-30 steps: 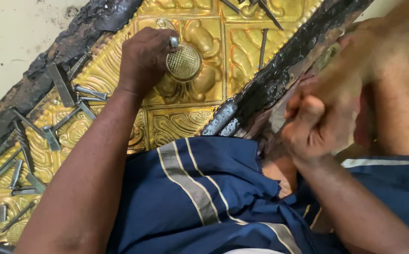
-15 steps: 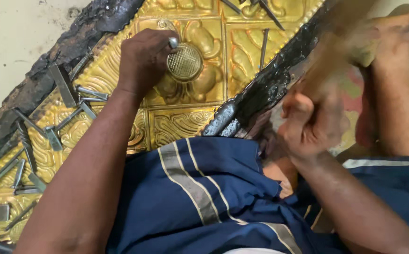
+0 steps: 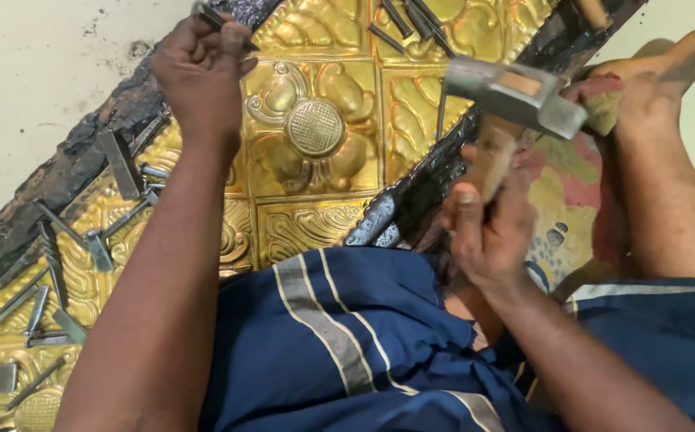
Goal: The person is sitting on the floor and using a hammer and chisel to emboss a decorative pattern onto a large gold-colored metal panel. They repeatedly strike the chisel to shape the metal surface.
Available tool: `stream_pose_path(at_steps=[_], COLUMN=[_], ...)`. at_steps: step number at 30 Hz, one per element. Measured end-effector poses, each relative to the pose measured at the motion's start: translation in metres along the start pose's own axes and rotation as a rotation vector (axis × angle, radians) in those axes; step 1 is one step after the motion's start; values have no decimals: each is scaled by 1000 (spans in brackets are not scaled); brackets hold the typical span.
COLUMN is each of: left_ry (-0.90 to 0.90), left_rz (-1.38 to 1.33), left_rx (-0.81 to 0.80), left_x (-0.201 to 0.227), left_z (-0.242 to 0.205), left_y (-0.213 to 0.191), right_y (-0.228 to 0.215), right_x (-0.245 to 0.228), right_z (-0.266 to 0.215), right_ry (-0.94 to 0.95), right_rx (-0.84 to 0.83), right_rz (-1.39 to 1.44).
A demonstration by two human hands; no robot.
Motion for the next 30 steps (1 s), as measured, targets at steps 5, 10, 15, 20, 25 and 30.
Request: stream_pose_path(at_steps=[5,10,15,20,25,30], left_ry=[-245,-328,-333,-260,-165,-74], left_rz=[-264,-194,-271,-258,-11,94], left_rx=[93,58,-2,-52,-112,-95], left_x=[-26,-34,-40,-40,-29,-14], left_z=[-5,-1,1,1,-3,-11], left_y=[-25,-22,-10,-4,5,4], right_y=[23,57,59,67,60,43], right_x=[-6,14,38,33,2,-54], right_z=[9,26,17,7,34,80], right_ry=[-134,43,583,808,594,263], right_rx=[48,-147,-246,-377,-436,-467], right_rz=[265,275,239,301,61,-679])
Point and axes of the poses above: each hand's wrist, its own z-axis towards the middle knuckle, its own y-axis out of the palm, x = y × z, the point moved 9 cm from there along z, towards the middle knuckle, and after that the axes turned 7 degrees about -x, right-handed, at the moved point
